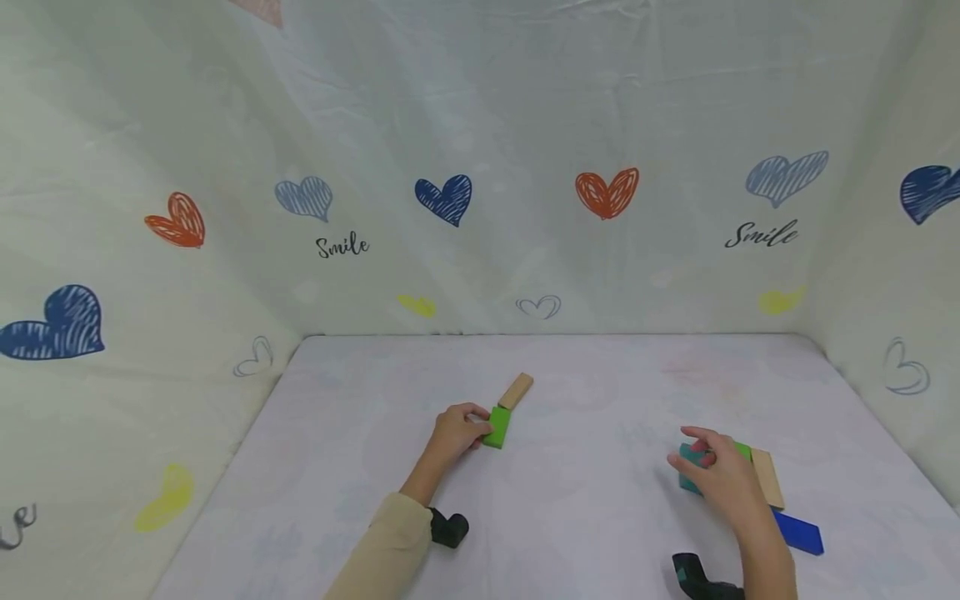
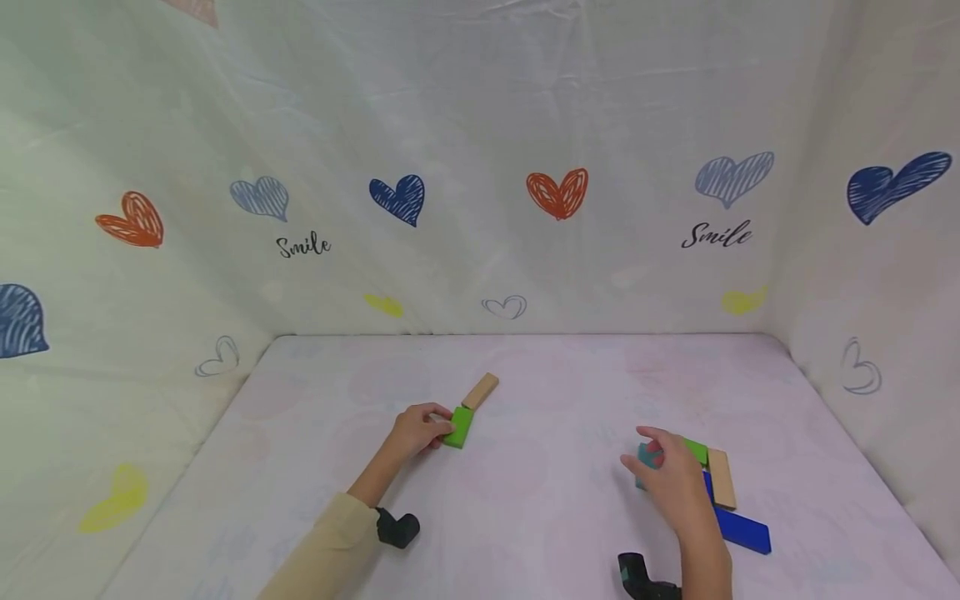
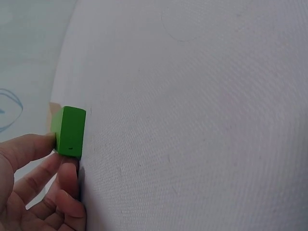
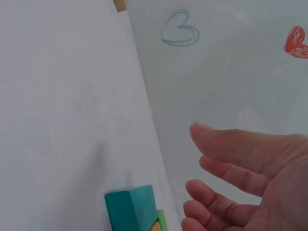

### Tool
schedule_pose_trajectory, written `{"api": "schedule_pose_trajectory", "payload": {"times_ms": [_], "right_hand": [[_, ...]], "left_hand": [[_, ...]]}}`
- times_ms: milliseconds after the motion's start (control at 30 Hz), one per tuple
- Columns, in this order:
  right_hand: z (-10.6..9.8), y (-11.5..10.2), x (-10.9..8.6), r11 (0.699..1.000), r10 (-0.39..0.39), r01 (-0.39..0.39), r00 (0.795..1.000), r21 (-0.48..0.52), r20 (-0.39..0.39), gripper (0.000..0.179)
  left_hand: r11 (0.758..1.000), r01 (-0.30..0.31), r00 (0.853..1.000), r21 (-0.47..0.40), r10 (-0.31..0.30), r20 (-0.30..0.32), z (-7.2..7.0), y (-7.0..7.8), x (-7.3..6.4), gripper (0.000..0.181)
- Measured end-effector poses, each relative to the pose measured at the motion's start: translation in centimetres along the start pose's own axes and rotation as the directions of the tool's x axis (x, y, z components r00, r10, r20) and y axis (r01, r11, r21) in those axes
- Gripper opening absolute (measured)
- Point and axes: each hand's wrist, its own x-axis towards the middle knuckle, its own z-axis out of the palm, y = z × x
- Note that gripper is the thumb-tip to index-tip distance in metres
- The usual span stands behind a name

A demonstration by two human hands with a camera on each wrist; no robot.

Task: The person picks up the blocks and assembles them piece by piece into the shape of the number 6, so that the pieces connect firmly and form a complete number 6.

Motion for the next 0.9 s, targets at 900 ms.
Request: {"api": "schedule_pose_trajectory", "payload": {"times_ms": [900], "right_hand": [[0.0, 2.6, 1.1, 0.997, 0.064, -0.059, 0.992, -0.054, 0.105, 0.080]], "left_hand": [[1.000, 0.027, 0.999, -0.012, -0.027, -0.024, 0.0, 0.0, -0.2, 0.023]]}}
